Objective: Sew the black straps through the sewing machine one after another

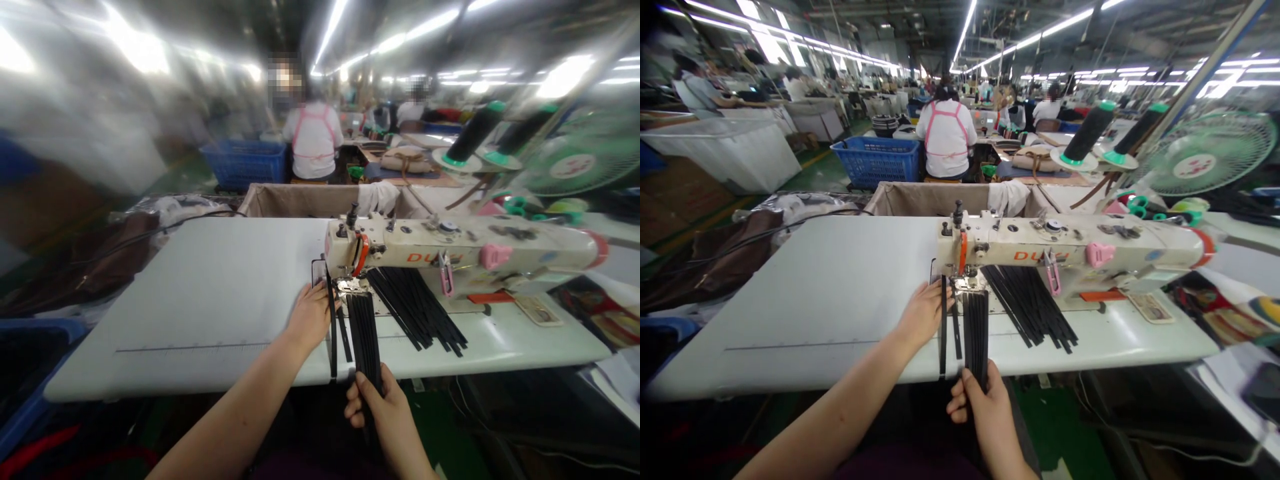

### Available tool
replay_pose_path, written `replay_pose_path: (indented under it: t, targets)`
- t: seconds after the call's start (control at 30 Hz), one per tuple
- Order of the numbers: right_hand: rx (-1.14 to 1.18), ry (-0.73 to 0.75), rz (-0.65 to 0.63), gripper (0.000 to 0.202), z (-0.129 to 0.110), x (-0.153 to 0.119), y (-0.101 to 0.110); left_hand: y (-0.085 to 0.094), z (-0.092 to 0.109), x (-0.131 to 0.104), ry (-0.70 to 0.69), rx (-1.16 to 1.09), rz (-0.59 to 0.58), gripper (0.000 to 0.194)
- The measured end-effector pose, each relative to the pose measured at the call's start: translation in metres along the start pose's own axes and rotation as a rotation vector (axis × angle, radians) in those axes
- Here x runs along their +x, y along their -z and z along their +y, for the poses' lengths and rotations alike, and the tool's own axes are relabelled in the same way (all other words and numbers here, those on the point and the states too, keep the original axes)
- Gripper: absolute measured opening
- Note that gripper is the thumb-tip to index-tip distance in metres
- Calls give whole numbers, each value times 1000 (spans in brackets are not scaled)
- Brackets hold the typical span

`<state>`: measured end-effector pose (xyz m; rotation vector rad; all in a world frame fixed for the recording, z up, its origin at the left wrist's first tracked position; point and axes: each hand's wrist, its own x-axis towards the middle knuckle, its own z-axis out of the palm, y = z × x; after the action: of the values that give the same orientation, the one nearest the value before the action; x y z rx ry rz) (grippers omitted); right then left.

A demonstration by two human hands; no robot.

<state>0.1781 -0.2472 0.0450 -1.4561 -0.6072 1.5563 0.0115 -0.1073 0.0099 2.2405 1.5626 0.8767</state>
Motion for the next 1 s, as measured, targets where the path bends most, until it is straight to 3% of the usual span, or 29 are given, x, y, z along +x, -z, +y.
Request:
replay_pose_path:
  t: [0.27,0.47,0.63,0.87,1.0]
  targets:
    - [103,-243,-120,62,5,-8,14,-5,-5,1,6,-44,28,26]
    - [46,-76,-108,63,-6,-16,16,-3,-6,2,-44,-52,36,22]
    - [36,-158,-6,75,-7,-15,17,-1,-7,4,-84,-53,-24,26]
    - [4,-131,-19,78,-1,-14,16,-9,-7,2,-26,-56,92,24]
    - [13,-150,-28,76,0,-13,14,-10,-7,1,-26,-48,93,25]
